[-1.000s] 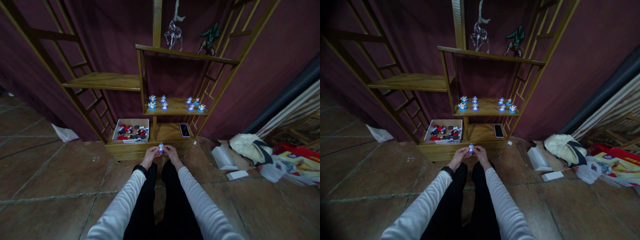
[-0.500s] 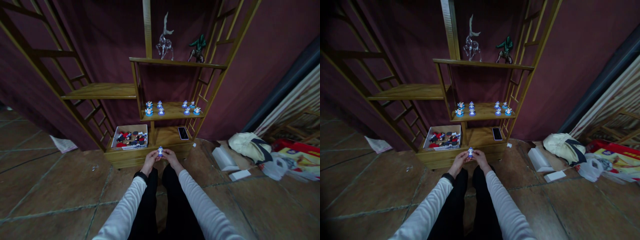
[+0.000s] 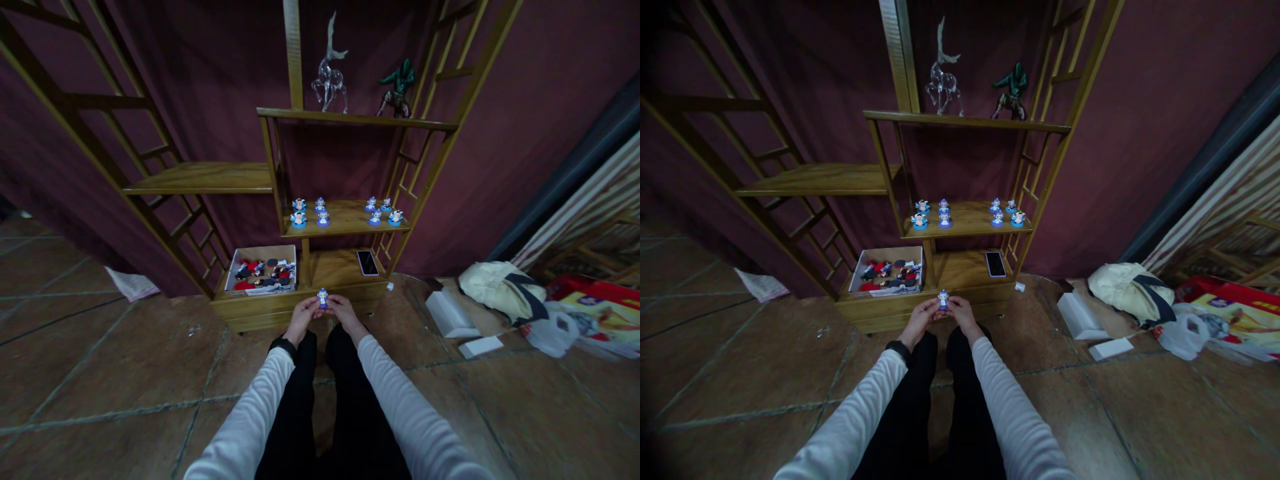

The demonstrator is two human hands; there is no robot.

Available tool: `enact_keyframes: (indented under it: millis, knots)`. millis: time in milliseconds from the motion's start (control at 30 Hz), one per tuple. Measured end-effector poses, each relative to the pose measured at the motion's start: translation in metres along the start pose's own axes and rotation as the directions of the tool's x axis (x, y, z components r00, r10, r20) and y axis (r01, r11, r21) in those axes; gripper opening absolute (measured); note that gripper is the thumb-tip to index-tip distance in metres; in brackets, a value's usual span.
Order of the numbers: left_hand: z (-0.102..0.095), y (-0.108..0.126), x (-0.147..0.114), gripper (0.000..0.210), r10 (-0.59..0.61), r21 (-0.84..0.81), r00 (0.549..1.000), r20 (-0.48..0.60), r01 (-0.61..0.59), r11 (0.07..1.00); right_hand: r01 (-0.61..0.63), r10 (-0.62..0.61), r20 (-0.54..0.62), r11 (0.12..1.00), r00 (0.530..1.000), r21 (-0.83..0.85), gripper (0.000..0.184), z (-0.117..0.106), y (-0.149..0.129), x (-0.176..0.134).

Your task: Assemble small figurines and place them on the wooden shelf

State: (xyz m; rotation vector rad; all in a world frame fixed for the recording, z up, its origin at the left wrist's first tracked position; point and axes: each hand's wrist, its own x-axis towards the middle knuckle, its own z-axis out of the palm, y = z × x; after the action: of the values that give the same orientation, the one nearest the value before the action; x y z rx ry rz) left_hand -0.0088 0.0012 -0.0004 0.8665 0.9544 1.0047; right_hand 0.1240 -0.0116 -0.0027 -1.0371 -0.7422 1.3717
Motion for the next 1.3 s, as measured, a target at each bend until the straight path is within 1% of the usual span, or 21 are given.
enact_keyframes:
  millis: [133,233,367,500,667,767,867,967,1033,1167,1300]
  knots:
    - [0.0,-0.002,0.001,0.039,0.02,0.031,1.0,0.001,-0.02,0.999,0.012,-0.012,0.025,1.0,1.0,0.013,0.037,0.0,-0.001,-0.001]
    - [-0.001,-0.003,0.002,0.043,0.029,0.07,1.0,0.011,-0.029,0.997,-0.005,0.005,0.028,1.0,1.0,-0.003,0.035,0.0,-0.002,-0.001]
    - [-0.001,-0.004,0.002,0.047,0.04,0.107,0.999,0.031,-0.043,0.993,-0.028,0.028,-0.005,0.999,1.0,-0.024,0.035,0.001,-0.004,0.0]
    - [0.001,-0.003,0.001,0.049,0.047,0.115,0.998,0.031,-0.05,0.992,-0.022,0.021,-0.018,0.999,1.0,-0.037,0.035,0.0,-0.003,0.0]
    - [0.004,-0.005,0.0,0.044,0.102,0.125,0.994,0.046,-0.107,0.986,-0.009,0.009,-0.004,0.996,1.0,-0.091,0.032,-0.002,0.0,0.001]
    - [0.004,-0.007,0.0,0.039,0.159,0.218,0.986,0.041,-0.164,0.962,-0.001,-0.001,-0.014,0.993,1.0,-0.116,0.032,-0.003,0.0,0.002]
    - [0.004,-0.008,-0.002,0.032,0.256,0.401,0.965,0.048,-0.253,0.88,0.0,-0.001,-0.01,0.991,1.0,-0.135,0.033,-0.004,0.001,0.003]
    - [0.005,-0.006,-0.007,0.031,0.354,0.577,0.931,0.085,-0.336,0.745,0.024,-0.023,0.009,0.988,1.0,-0.151,0.031,-0.006,0.001,0.003]
    - [0.007,-0.004,-0.012,0.031,0.397,0.665,0.912,0.106,-0.362,0.653,0.046,-0.043,0.022,0.986,0.999,-0.162,0.029,-0.008,0.001,0.003]
    - [0.014,-0.001,-0.022,0.035,0.45,0.771,0.884,0.126,-0.373,0.516,0.067,-0.061,0.047,0.988,0.997,-0.141,0.03,-0.012,0.0,0.001]
    - [0.019,0.001,-0.031,0.042,0.416,0.869,0.898,0.143,-0.315,0.382,0.064,-0.056,0.06,0.986,0.997,-0.154,0.033,-0.015,-0.003,0.0]
